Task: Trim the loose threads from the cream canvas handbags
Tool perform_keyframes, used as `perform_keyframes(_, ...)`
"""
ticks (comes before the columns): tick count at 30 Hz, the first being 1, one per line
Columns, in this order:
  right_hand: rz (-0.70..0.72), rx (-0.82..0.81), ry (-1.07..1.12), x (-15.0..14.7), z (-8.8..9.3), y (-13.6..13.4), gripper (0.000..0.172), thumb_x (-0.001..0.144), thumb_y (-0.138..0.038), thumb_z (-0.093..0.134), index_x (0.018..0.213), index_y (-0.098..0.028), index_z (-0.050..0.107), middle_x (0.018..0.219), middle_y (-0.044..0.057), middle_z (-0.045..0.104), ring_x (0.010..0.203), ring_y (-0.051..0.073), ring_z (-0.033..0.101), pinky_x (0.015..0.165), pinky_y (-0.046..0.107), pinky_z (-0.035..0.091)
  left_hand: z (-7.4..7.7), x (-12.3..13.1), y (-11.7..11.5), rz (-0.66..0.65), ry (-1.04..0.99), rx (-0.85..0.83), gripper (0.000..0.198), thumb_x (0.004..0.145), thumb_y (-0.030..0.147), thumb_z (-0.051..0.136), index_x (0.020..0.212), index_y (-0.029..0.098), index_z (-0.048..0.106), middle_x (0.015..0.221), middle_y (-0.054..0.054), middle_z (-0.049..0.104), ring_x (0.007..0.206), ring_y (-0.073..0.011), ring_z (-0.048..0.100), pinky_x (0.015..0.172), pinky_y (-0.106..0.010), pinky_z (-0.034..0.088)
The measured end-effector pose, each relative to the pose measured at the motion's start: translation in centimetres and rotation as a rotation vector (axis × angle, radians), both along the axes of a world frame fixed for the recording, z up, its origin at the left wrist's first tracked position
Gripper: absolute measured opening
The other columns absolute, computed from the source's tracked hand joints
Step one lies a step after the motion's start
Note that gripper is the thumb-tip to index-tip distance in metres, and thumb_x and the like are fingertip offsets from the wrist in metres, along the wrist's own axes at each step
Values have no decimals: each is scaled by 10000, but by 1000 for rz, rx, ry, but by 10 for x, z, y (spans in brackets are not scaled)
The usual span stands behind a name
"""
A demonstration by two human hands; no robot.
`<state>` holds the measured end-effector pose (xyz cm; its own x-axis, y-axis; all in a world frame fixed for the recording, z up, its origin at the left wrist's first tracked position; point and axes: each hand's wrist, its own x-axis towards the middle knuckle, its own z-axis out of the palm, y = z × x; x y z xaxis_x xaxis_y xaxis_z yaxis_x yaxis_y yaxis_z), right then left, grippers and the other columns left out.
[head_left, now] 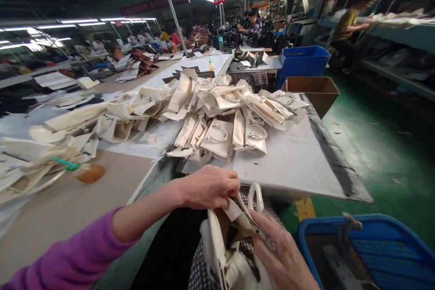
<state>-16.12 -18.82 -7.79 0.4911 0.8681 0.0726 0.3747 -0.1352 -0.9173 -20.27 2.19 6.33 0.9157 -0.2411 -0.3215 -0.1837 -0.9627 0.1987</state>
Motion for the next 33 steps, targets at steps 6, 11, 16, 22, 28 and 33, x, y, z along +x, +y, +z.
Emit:
perform_keyframes(6, -176, 39, 168, -5, 0, 3, 305, 891, -323, 488, 1161, -248, 606, 1118, 33, 690, 993, 167, 652, 867, 247, 522, -14, 7, 9, -58, -27, -177, 24, 843, 163, 675, 824, 177, 673, 1025, -7, 679, 929, -124, 621, 816, -193, 444)
perform_keyframes(11, -252, 40, 232, -1, -2, 5, 228, 878, -348, 523, 1065, -245, 600, 955, 2, 705, 839, 146, 674, 754, 221, 510, -20, 6, 14, -70, -84, -195, 105, 917, 181, 577, 902, 166, 680, 1142, -33, 664, 1026, -138, 623, 908, -214, 449)
perform_keyframes(16, -258, -1, 253, 5, -7, 5, 213, 877, -383, 509, 1016, -247, 596, 892, -4, 707, 817, 160, 668, 742, 238, 485, -20, 9, 10, 70, -66, 29, 96, 874, 173, 621, 784, 146, 638, 1183, -32, 674, 975, -187, 679, 821, -251, 491)
perform_keyframes(22, -325, -27, 275, 10, -7, 7, 222, 863, -419, 502, 975, -260, 611, 824, -38, 683, 753, 138, 632, 689, 218, 446, -24, 8, 5, 154, -117, 120, 119, 858, 191, 634, 757, 128, 628, 1113, -58, 710, 932, -214, 692, 779, -282, 498)
perform_keyframes(28, -349, -80, 282, 15, -12, 7, 247, 859, -474, 491, 954, -280, 611, 762, -57, 657, 692, 137, 585, 657, 230, 419, -25, 8, 9, 129, -67, -374, 163, 770, 108, 720, 631, 139, 640, 1333, -39, 593, 1178, -187, 586, 963, -266, 469)
perform_keyframes(33, -299, -129, 301, 19, -21, 7, 293, 847, -519, 482, 964, -280, 603, 775, -37, 660, 689, 157, 567, 648, 255, 413, -21, 14, 17, -112, -10, -494, 146, 782, 133, 738, 658, 164, 668, 1334, -52, 572, 1391, -228, 336, 1153, -377, 325)
